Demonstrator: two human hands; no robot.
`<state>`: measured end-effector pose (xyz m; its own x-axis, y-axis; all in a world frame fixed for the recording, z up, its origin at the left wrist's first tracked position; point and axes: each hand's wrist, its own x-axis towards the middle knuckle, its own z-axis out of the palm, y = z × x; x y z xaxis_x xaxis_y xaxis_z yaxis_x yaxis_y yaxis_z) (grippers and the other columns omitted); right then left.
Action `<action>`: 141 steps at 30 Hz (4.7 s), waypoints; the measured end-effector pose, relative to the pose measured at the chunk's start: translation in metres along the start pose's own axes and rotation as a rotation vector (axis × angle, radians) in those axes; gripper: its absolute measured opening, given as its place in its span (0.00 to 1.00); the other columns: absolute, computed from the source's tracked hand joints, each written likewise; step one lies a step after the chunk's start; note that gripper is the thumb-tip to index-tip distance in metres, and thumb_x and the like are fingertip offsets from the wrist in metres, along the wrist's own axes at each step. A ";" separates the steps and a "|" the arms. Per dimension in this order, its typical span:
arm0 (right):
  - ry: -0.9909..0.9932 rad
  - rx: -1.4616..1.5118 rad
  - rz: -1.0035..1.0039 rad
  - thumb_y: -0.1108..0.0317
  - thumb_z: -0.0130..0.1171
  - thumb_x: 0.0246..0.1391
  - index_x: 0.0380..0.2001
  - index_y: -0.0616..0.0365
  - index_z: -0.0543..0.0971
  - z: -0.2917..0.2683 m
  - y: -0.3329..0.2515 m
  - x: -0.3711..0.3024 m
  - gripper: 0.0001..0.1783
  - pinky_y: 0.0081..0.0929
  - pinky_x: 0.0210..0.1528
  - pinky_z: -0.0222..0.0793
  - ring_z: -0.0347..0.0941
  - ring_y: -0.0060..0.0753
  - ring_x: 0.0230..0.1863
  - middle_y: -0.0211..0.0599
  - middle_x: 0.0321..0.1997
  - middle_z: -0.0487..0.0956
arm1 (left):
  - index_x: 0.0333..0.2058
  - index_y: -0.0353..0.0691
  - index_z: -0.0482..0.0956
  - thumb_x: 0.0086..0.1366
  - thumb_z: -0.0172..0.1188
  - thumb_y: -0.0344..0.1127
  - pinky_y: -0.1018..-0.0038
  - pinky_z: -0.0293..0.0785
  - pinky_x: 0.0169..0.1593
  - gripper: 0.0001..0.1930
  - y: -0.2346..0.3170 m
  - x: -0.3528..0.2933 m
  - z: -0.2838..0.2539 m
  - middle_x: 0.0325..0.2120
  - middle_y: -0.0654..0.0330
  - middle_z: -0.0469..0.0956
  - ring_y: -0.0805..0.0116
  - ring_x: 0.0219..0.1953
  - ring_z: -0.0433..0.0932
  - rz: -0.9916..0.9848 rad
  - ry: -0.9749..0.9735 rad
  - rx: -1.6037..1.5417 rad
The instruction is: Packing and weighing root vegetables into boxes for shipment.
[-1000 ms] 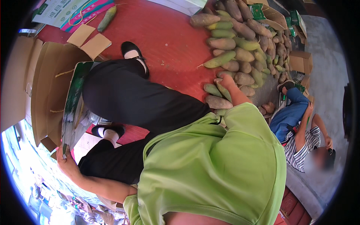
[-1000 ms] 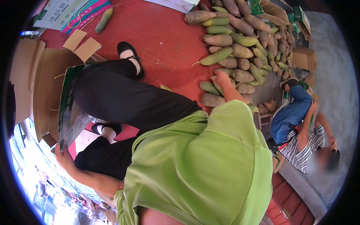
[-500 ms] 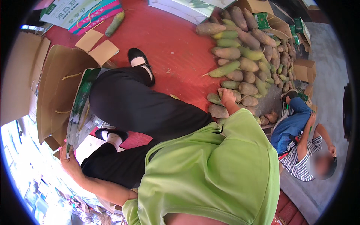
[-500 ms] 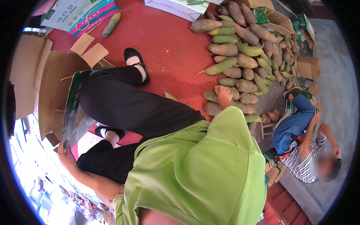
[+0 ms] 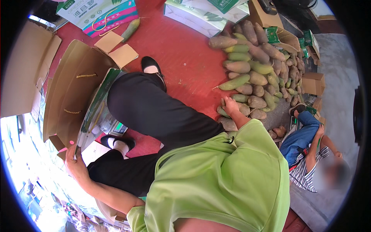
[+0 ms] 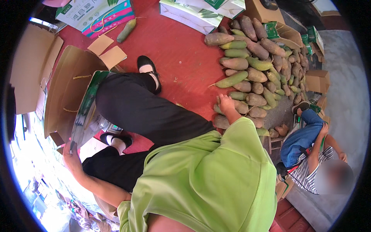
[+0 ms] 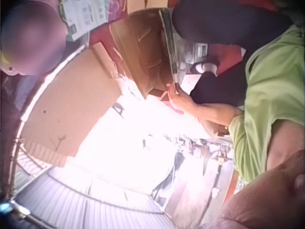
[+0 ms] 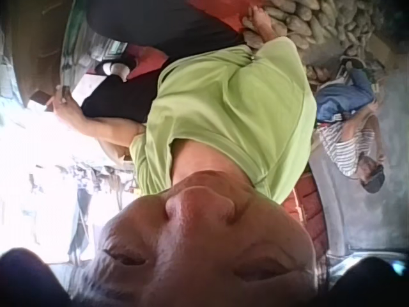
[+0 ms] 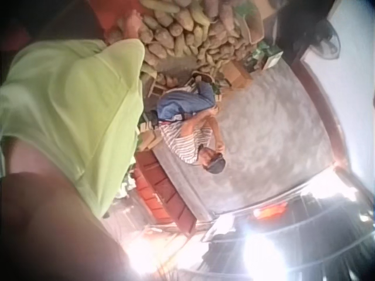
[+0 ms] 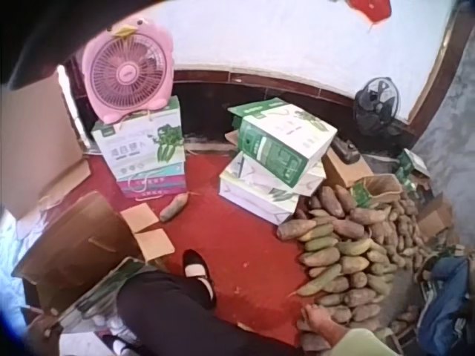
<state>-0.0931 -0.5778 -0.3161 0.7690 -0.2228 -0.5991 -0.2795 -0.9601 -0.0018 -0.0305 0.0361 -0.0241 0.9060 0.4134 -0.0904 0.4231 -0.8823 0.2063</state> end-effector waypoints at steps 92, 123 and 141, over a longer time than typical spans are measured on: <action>0.127 0.026 -0.131 0.74 0.71 0.29 0.47 0.48 0.74 0.015 0.018 -0.004 0.35 0.41 0.52 0.68 0.68 0.51 0.51 0.43 0.49 0.72 | 0.37 0.46 0.83 0.54 0.59 0.26 0.67 0.72 0.44 0.12 0.011 -0.016 0.000 0.35 0.62 0.81 0.58 0.39 0.78 0.061 0.119 -0.035; 0.006 1.409 -1.151 0.73 0.63 0.50 0.55 0.59 0.70 -0.338 -0.402 -0.053 0.27 0.27 0.50 0.70 0.71 0.28 0.50 0.38 0.49 0.75 | 0.39 0.49 0.83 0.56 0.55 0.26 0.68 0.72 0.44 0.14 0.005 -0.017 -0.003 0.37 0.63 0.80 0.58 0.42 0.77 0.106 0.086 -0.065; 0.217 0.644 -0.168 0.68 0.62 0.48 0.43 0.59 0.78 -0.054 -0.122 0.082 0.16 0.32 0.50 0.70 0.76 0.38 0.47 0.43 0.43 0.80 | 0.44 0.38 0.79 0.63 0.53 0.25 0.69 0.72 0.45 0.12 -0.024 -0.009 0.015 0.37 0.57 0.80 0.60 0.40 0.78 0.195 0.059 -0.131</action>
<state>0.0354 -0.4877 -0.3218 0.9106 -0.1730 -0.3752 -0.3798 -0.7082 -0.5951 -0.0486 0.0505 -0.0425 0.9669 0.2543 0.0202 0.2326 -0.9116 0.3389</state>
